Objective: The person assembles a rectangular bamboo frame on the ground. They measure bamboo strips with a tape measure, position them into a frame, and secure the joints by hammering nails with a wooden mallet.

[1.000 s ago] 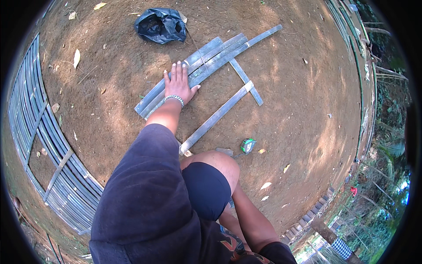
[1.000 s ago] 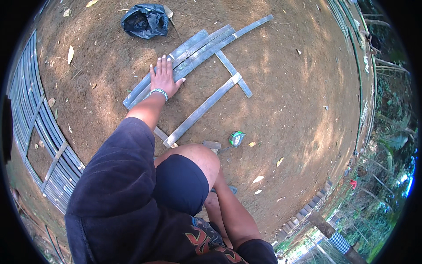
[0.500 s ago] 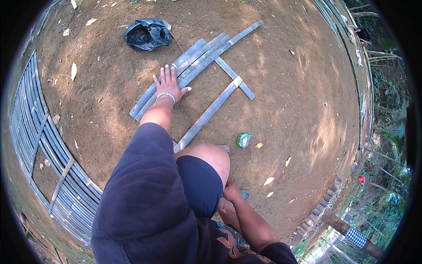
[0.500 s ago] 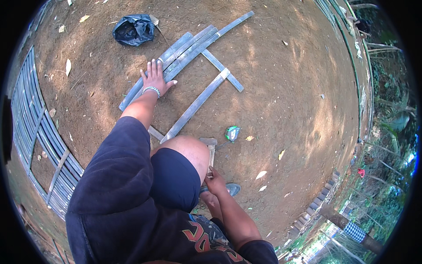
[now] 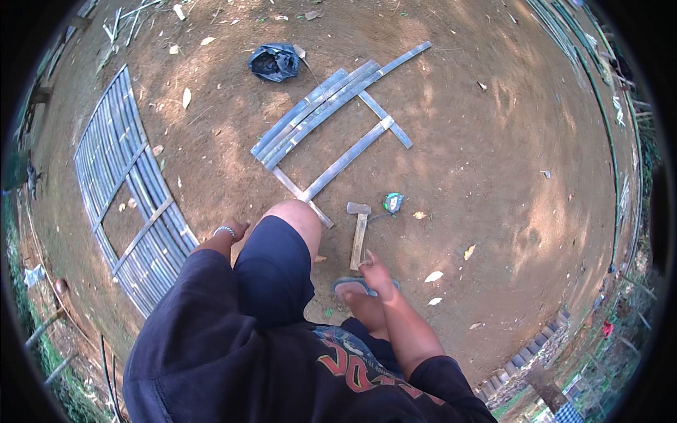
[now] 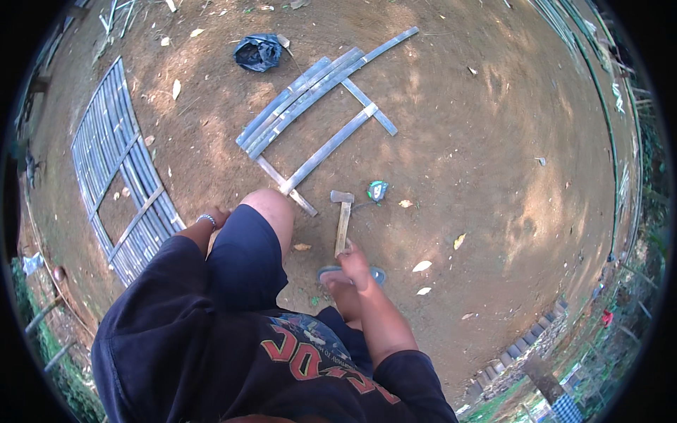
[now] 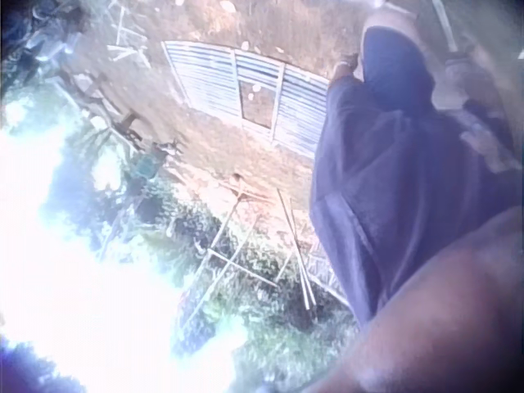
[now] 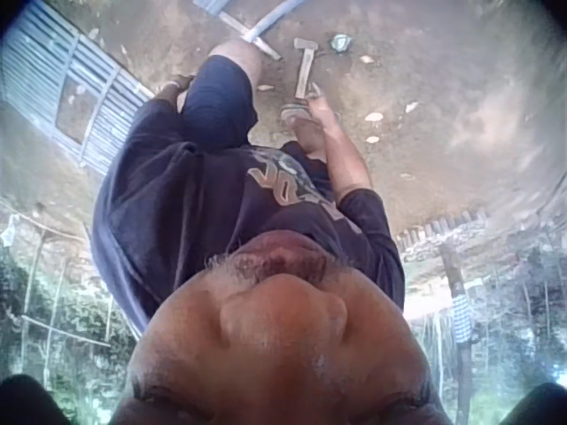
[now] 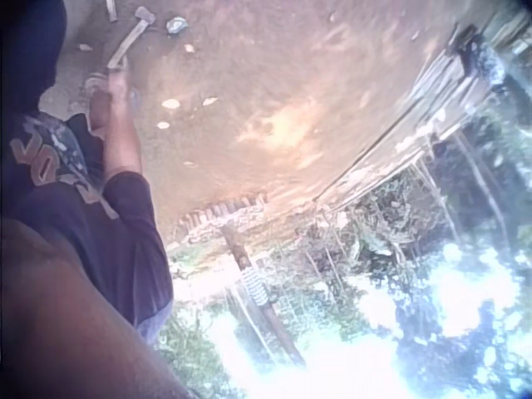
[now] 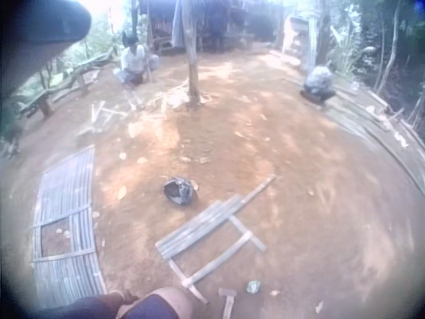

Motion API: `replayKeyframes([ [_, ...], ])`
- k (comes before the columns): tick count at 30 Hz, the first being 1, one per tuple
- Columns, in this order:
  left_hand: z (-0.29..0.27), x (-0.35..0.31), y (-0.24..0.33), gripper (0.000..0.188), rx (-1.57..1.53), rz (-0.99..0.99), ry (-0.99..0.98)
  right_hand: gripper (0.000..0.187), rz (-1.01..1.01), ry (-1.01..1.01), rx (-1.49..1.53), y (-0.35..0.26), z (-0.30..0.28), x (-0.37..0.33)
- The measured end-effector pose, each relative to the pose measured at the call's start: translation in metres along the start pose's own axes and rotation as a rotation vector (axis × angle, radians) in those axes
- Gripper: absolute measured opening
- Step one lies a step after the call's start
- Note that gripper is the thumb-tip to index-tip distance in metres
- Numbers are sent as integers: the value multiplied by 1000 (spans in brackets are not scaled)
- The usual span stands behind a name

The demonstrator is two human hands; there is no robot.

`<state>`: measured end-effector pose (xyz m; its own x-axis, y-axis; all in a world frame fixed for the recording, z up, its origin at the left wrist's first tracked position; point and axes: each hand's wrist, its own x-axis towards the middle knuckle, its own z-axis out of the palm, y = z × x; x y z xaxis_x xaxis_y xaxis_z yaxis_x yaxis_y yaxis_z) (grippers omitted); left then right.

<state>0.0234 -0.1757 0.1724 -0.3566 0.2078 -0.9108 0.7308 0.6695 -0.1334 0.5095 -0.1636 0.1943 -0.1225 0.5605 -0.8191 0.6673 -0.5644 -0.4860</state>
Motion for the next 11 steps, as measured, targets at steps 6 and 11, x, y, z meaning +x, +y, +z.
replayKeyframes([
  [6, 38, -182, -43, 69, -86, 75, 19, 50, 45, -46, 29, -8, -99, -161],
  [11, -12, -303, -5, 65, -309, 171, 89, 34, 26, -21, -292, -33, -175, -285],
])
